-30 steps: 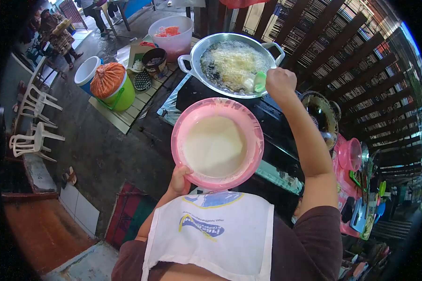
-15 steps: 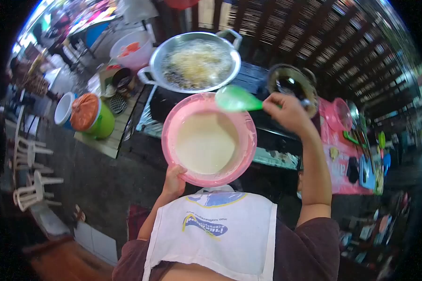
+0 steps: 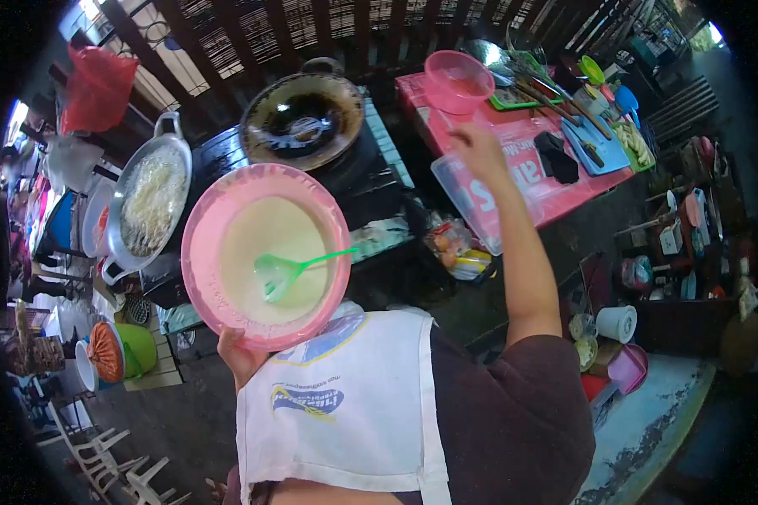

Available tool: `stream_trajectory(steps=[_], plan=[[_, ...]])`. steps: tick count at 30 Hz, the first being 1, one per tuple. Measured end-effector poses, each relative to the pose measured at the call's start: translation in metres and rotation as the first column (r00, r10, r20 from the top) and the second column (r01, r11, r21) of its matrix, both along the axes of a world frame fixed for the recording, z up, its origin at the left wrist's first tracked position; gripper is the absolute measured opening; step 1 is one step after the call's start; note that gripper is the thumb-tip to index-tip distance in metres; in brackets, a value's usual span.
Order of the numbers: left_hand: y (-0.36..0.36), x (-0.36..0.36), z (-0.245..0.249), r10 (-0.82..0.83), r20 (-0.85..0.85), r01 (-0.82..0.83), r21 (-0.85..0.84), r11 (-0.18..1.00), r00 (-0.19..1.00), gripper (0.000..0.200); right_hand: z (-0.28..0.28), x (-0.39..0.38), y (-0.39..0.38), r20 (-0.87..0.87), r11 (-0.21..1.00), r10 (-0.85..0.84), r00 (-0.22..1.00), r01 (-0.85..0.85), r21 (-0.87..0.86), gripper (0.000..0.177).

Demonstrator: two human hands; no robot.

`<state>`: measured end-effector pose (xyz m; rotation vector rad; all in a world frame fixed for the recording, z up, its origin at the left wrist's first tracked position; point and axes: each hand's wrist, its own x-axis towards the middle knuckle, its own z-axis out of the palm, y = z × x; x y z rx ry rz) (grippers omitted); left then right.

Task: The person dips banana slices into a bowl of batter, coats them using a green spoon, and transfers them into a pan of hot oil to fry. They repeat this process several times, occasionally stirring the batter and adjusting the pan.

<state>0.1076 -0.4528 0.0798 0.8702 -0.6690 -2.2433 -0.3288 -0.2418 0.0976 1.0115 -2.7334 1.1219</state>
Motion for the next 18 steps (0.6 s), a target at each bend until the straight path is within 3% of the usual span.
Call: stream_trajectory(steps=[2,3,5,6,8,9,10,12,15,18], plan=[[0.013,-0.018,-0.007,-0.015,-0.024,0.016,0.028,0.999,1.0,0.035,-0.058,-0.076,0.06,0.057,0.975,-0.156,0.986,0.145,0.167,0.023],[0.02,-0.027,-0.008,0.012,0.032,-0.013,0.022,1.0,0.999,0.036,-0.077,-0.096,0.078,0.066,0.976,-0.15,0.987,0.137,0.168,0.023],[0.039,-0.051,0.0,0.05,0.098,-0.052,0.015,0.999,0.994,0.038,-0.11,-0.129,0.101,-0.095,0.929,-0.173,0.98,0.194,0.316,0.026],[0.051,-0.069,0.015,0.06,0.087,-0.062,0.021,0.998,0.994,0.039,-0.129,-0.144,0.105,-0.086,0.931,-0.162,0.983,0.181,0.317,0.026],[0.065,-0.087,0.023,0.08,0.086,-0.083,0.022,0.996,0.993,0.041,-0.158,-0.166,0.108,-0.043,0.957,-0.107,0.993,0.114,0.265,0.031],[0.07,-0.092,0.023,0.076,0.102,-0.079,0.019,0.997,0.992,0.042,-0.152,-0.171,0.105,-0.055,0.935,-0.012,0.998,0.031,0.353,0.039],[0.074,-0.096,0.022,0.072,0.12,-0.075,0.017,0.997,0.99,0.043,-0.16,-0.181,0.105,-0.045,0.936,-0.002,0.999,0.018,0.353,0.039],[0.081,-0.104,0.021,0.091,0.138,-0.092,0.0,0.996,0.986,0.043,-0.167,-0.193,0.1,-0.067,0.918,0.175,0.982,-0.139,0.37,0.044],[0.086,-0.109,0.017,0.107,0.161,-0.104,-0.028,0.994,0.981,0.044,-0.172,-0.204,0.095,0.021,0.843,0.205,0.979,-0.187,0.505,0.043],[0.091,-0.115,0.017,0.112,0.161,-0.106,-0.043,0.993,0.981,0.046,-0.174,-0.21,0.097,0.057,0.823,0.251,0.966,-0.244,0.513,0.039]])
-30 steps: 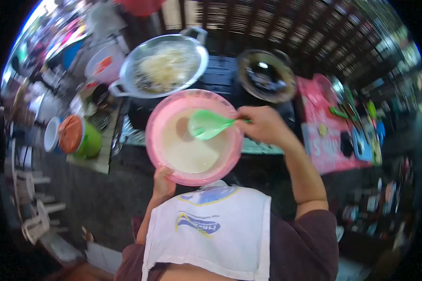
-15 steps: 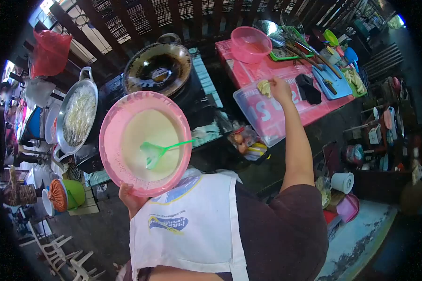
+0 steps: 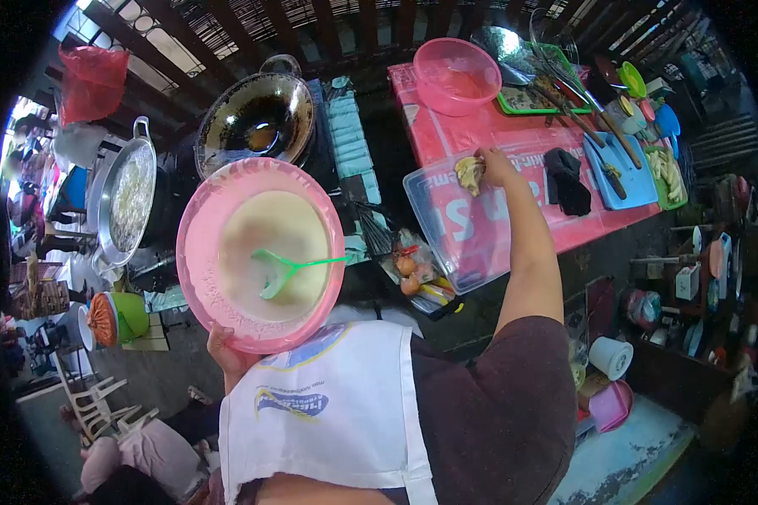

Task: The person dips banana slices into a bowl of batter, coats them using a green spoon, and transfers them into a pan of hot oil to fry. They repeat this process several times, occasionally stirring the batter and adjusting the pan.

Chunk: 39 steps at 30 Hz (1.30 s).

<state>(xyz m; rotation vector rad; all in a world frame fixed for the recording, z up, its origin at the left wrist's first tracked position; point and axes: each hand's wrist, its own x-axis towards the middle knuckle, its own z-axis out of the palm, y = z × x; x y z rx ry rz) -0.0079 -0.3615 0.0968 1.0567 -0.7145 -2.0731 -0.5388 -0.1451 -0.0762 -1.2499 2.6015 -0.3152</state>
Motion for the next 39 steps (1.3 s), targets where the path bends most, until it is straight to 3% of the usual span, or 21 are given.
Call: stream_trajectory(steps=[1,2,4,6,7,9,12,14,18,22,24,26,27,28,30,32,35,36,37,38,39], plan=[[0.001,-0.003,0.001,0.002,-0.017,-0.002,-0.011,1.0,1.0,0.047,0.0,-0.003,0.001,0.001,1.0,0.005,1.0,-0.005,0.003,0.039],[0.001,-0.003,-0.003,0.009,-0.017,-0.009,-0.007,1.0,1.0,0.047,0.0,-0.005,0.003,0.11,1.0,-0.029,0.993,0.028,0.015,0.038],[0.001,-0.001,-0.009,-0.057,-0.032,0.056,-0.032,0.998,0.998,0.063,0.003,-0.008,0.004,0.222,0.998,-0.057,0.973,0.049,0.039,0.037],[0.005,-0.001,-0.013,-0.043,-0.023,0.042,-0.028,0.999,0.999,0.063,0.012,-0.013,0.003,0.566,0.95,-0.308,0.764,0.282,0.137,0.043],[0.006,-0.003,-0.013,-0.038,-0.016,0.038,-0.031,0.999,0.999,0.062,0.017,-0.011,0.002,0.567,0.952,-0.302,0.766,0.27,0.142,0.043],[0.008,-0.005,-0.016,-0.033,-0.026,0.033,-0.005,0.999,0.999,0.062,0.025,-0.002,0.001,0.738,0.863,-0.436,0.515,0.473,0.18,0.036],[0.011,-0.011,-0.018,-0.012,-0.055,0.012,-0.005,1.0,0.998,0.059,0.019,0.011,0.0,0.818,0.836,-0.365,0.444,0.543,0.078,0.031],[0.012,-0.016,-0.01,-0.046,-0.118,0.051,0.033,0.998,0.992,0.05,0.034,0.019,-0.005,0.734,0.854,-0.373,0.568,0.52,0.032,0.027],[0.01,-0.011,-0.024,-0.025,-0.211,0.045,0.088,0.995,0.977,0.046,0.076,0.017,-0.018,0.489,0.957,-0.244,0.838,0.29,-0.019,0.025],[0.006,-0.006,-0.035,-0.026,-0.215,0.046,0.091,0.995,0.976,0.043,0.206,0.081,-0.06,0.329,0.968,-0.07,0.942,0.144,-0.205,0.025],[0.002,-0.001,-0.029,-0.075,-0.198,0.086,0.047,0.995,0.977,0.049,0.259,0.126,-0.088,0.446,0.927,0.106,0.889,0.073,-0.367,0.026],[-0.001,0.001,-0.021,-0.083,-0.232,0.089,0.012,0.996,0.969,0.056,0.304,0.183,-0.122,0.423,0.914,0.217,0.88,-0.031,-0.406,0.025],[0.0,0.006,-0.022,-0.063,-0.249,0.073,0.03,0.997,0.966,0.045,0.314,0.211,-0.139,0.405,0.89,0.313,0.859,-0.117,-0.44,0.025],[-0.002,0.011,-0.022,-0.052,-0.258,0.062,0.029,0.998,0.965,0.045,0.316,0.237,-0.156,0.396,0.889,0.323,0.86,-0.131,-0.439,0.025],[-0.006,0.022,-0.02,-0.086,-0.244,0.098,0.034,0.995,0.966,0.047,0.314,0.284,-0.191,0.513,0.889,0.45,0.731,-0.312,-0.335,0.024],[-0.008,0.034,-0.02,-0.082,-0.266,0.084,-0.001,0.996,0.96,0.051,0.294,0.323,-0.225,0.652,0.881,0.458,0.604,-0.408,-0.24,0.025],[-0.012,0.058,-0.017,-0.064,-0.277,0.062,-0.015,0.998,0.959,0.053,0.249,0.361,-0.255,0.762,0.894,0.421,0.491,-0.366,-0.259,0.026],[-0.014,0.067,-0.018,-0.071,-0.29,0.077,0.01,0.997,0.954,0.053,0.243,0.368,-0.258,0.532,0.801,0.591,0.607,-0.52,-0.297,0.026],[-0.017,0.076,-0.018,-0.077,-0.304,0.092,0.035,0.995,0.95,0.054,0.241,0.374,-0.26,0.255,0.689,0.725,0.64,-0.668,-0.282,0.026],[-0.019,0.083,-0.019,-0.057,-0.307,0.073,0.039,0.997,0.95,0.054,0.244,0.379,-0.254,0.256,0.677,0.736,0.626,-0.682,-0.277,0.026],[-0.02,0.091,-0.019,-0.03,-0.295,0.041,0.032,0.999,0.955,0.053,0.256,0.388,-0.24,0.12,0.587,0.809,0.576,-0.804,-0.098,0.024]])
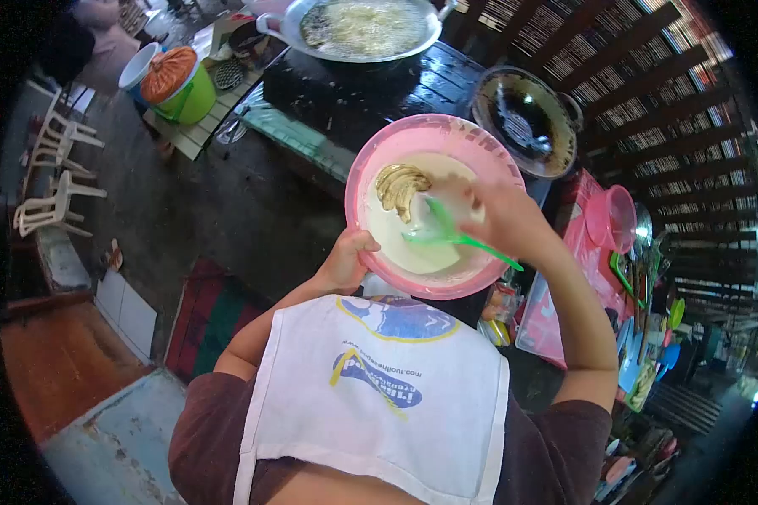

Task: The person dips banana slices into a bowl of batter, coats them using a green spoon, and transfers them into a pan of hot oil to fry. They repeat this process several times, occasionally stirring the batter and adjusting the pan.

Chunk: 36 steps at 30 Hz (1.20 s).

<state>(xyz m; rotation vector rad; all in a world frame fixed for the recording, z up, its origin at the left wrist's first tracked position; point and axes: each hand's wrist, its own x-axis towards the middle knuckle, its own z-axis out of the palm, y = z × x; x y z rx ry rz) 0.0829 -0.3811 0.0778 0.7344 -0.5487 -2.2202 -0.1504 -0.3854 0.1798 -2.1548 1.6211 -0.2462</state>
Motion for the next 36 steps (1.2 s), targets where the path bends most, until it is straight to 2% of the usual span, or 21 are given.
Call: stream_trajectory(steps=[1,2,4,7,9,11,13,16,17,19,20,21,23,25,27,28,31,33,35,36], plan=[[-0.001,0.007,-0.001,0.027,0.014,-0.027,-0.008,1.0,1.0,0.053,0.006,0.008,0.01,-0.228,0.993,0.118,0.966,-0.117,0.017,0.021],[-0.003,0.013,-0.002,0.036,0.014,-0.036,-0.001,0.999,0.999,0.053,0.0,0.015,0.014,-0.227,0.992,0.128,0.965,-0.126,0.024,0.021],[-0.008,0.023,-0.004,0.058,0.06,-0.058,0.001,0.998,0.997,0.053,-0.013,0.028,0.019,-0.411,0.986,0.129,0.903,-0.16,-0.043,0.017],[-0.014,0.036,-0.003,0.088,0.067,-0.09,0.024,0.996,0.994,0.052,0.025,0.036,0.008,-0.342,0.99,0.039,0.939,-0.082,-0.114,0.015],[-0.018,0.042,-0.004,0.089,0.083,-0.09,0.013,0.996,0.993,0.052,0.048,0.042,0.004,-0.404,0.993,0.011,0.914,-0.056,-0.101,0.011],[-0.02,0.047,-0.005,0.089,0.098,-0.089,0.001,0.996,0.991,0.052,0.055,0.047,-0.002,-0.591,0.998,0.059,0.804,-0.047,0.036,0.009],[-0.021,0.051,-0.005,0.085,0.113,-0.086,0.002,0.996,0.99,0.052,0.046,0.052,-0.015,-0.579,0.999,0.049,0.814,-0.046,0.021,0.011],[-0.023,0.056,-0.006,0.09,0.084,-0.092,0.026,0.995,0.992,0.052,0.05,0.077,-0.032,-0.339,0.991,-0.091,0.936,0.051,-0.124,0.012],[-0.024,0.059,-0.005,0.097,0.084,-0.099,0.028,0.995,0.992,0.052,0.058,0.081,-0.034,-0.34,0.992,-0.083,0.937,0.044,-0.122,0.012],[-0.025,0.064,-0.003,0.089,0.049,-0.09,0.016,0.996,0.995,0.051,0.069,0.083,-0.031,-0.52,0.994,-0.037,0.853,-0.023,-0.109,0.011],[-0.026,0.066,-0.006,0.093,0.049,-0.094,0.021,0.995,0.994,0.051,0.069,0.082,-0.027,-0.58,0.999,0.005,0.814,-0.029,-0.033,0.01],[-0.028,0.067,-0.01,0.088,0.037,-0.089,0.015,0.996,0.995,0.054,0.064,0.084,-0.025,-0.582,0.999,0.01,0.813,-0.033,-0.03,0.01],[-0.029,0.069,-0.013,0.084,0.026,-0.085,0.009,0.996,0.996,0.057,0.05,0.087,-0.024,-0.516,0.996,0.091,0.851,-0.084,0.038,0.01],[-0.03,0.07,-0.013,0.098,0.039,-0.099,0.005,0.995,0.994,0.058,0.053,0.099,-0.03,-0.51,0.999,0.041,0.859,-0.052,-0.007,0.01],[-0.031,0.073,-0.012,0.099,0.028,-0.099,-0.012,0.995,0.995,0.059,0.058,0.102,-0.036,-0.344,0.99,-0.034,0.938,-0.016,-0.139,0.011],[-0.032,0.074,-0.011,0.098,0.016,-0.097,-0.029,0.995,0.995,0.059,0.066,0.105,-0.035,-0.421,0.995,-0.045,0.906,0.002,-0.101,0.013],[-0.035,0.077,-0.005,0.067,0.017,-0.065,-0.087,0.994,0.998,0.06,0.058,0.103,-0.031,-0.496,1.0,-0.006,0.868,0.0,-0.012,0.012],[-0.034,0.078,-0.003,0.06,0.021,-0.059,-0.078,0.995,0.998,0.06,0.051,0.105,-0.031,-0.435,0.999,-0.003,0.9,-0.014,-0.037,0.012],[-0.034,0.078,-0.006,0.056,0.027,-0.054,-0.071,0.996,0.998,0.06,0.053,0.106,-0.033,-0.325,0.965,-0.143,0.935,0.06,-0.254,0.013],[-0.033,0.078,-0.012,0.052,0.032,-0.05,-0.056,0.997,0.998,0.061,0.055,0.099,-0.037,-0.348,0.959,-0.201,0.916,0.11,-0.263,0.014]])
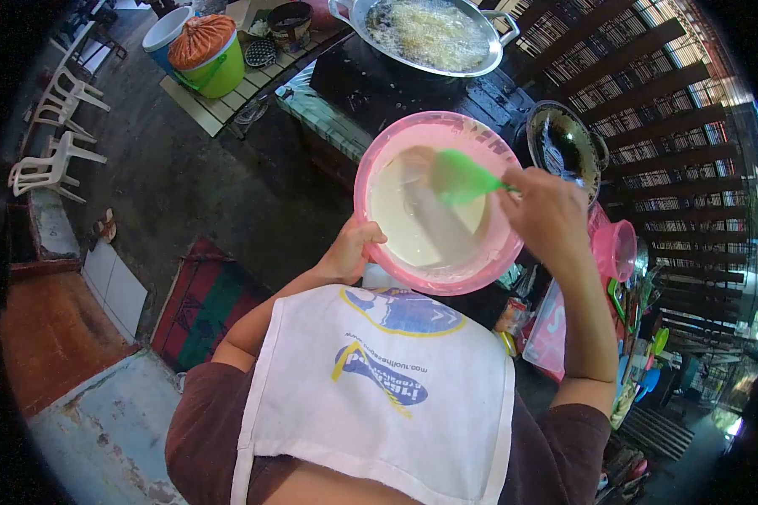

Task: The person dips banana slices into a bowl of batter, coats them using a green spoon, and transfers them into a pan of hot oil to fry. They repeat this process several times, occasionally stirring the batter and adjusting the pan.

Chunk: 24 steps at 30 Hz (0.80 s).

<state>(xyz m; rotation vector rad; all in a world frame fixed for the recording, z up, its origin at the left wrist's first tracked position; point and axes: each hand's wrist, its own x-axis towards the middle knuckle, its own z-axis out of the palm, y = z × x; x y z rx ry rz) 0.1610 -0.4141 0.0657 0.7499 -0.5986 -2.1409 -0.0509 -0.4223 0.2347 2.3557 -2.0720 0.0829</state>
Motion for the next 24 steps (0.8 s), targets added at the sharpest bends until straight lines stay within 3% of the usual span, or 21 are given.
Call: stream_trajectory(steps=[5,11,14,19,22,24], plan=[[0.004,0.005,0.011,-0.036,0.041,0.035,0.036,0.999,0.998,0.059,-0.038,-0.031,-0.011,-0.056,0.999,-0.017,0.998,0.014,-0.049,0.016],[0.004,0.011,0.01,-0.067,0.048,0.063,0.077,0.995,0.997,0.058,-0.041,-0.036,-0.005,0.111,0.988,-0.098,0.989,0.083,0.133,0.017],[0.004,0.013,0.009,-0.101,0.058,0.097,0.065,0.993,0.993,0.058,-0.058,-0.033,-0.002,0.183,0.991,-0.105,0.978,0.086,0.107,0.017],[0.003,0.016,0.009,-0.069,0.047,0.067,0.048,0.997,0.997,0.059,-0.046,-0.018,0.004,0.162,0.983,-0.111,0.98,0.084,0.165,0.016],[0.0,0.019,0.008,-0.108,0.071,0.105,0.041,0.994,0.992,0.062,-0.053,-0.012,0.008,0.169,0.987,-0.117,0.979,0.095,0.131,0.016],[-0.001,0.021,0.016,-0.118,0.075,0.116,0.03,0.993,0.99,0.062,-0.07,-0.007,0.005,0.205,1.0,-0.013,0.979,0.008,0.025,0.016]])
